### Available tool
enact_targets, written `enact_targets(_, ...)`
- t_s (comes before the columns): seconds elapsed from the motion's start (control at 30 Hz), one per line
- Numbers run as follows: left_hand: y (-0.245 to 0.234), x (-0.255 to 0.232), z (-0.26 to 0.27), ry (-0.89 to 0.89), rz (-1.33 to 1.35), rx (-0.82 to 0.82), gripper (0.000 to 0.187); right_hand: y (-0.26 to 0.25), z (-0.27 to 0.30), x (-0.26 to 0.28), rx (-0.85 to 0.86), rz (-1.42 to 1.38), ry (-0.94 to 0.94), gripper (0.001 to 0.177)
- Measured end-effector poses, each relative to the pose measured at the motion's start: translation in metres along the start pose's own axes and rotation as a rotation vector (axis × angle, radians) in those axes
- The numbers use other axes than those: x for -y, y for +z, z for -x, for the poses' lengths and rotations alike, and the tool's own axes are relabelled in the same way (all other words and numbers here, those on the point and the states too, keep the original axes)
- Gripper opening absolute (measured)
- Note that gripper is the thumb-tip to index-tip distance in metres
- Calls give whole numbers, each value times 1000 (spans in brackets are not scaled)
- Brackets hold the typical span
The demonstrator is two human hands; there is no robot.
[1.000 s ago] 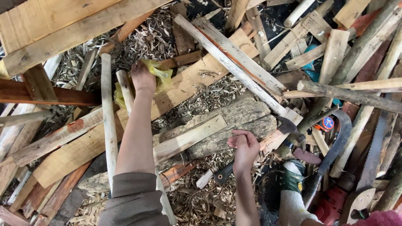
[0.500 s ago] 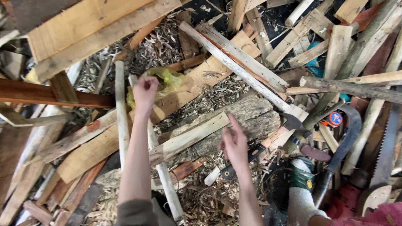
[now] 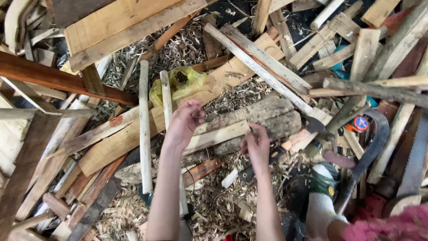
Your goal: Assembling a small wooden frame using scrap wood and a hammer
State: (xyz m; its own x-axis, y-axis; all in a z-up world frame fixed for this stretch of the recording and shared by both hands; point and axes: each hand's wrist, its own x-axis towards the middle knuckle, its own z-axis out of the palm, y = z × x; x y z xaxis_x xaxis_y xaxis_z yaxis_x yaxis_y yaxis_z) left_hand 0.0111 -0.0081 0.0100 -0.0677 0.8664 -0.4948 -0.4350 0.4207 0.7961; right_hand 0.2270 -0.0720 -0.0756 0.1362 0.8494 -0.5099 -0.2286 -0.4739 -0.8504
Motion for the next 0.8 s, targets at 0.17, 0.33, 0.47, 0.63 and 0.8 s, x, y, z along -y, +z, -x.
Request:
enact_targets(0.17, 9, 21, 22, -95, 563, -5, 24, -10, 1, -4, -216, -130, 36, 18)
enact_targets(0.33, 27, 67, 30, -50, 955, -15, 19, -41, 5, 14, -365, -142, 8, 19)
enact_targets(0.47, 56, 94, 40, -96, 1017, 47, 16, -102, -66, -120, -464, 55, 61, 11)
enact_targets(0.63, 65, 60, 56, -68, 788, 59, 21, -132, -55, -167, -394, 324, 256, 32)
enact_targets(0.8, 28, 63, 61, 303, 144, -257, 32, -122, -33, -156, -486, 322, 252, 33)
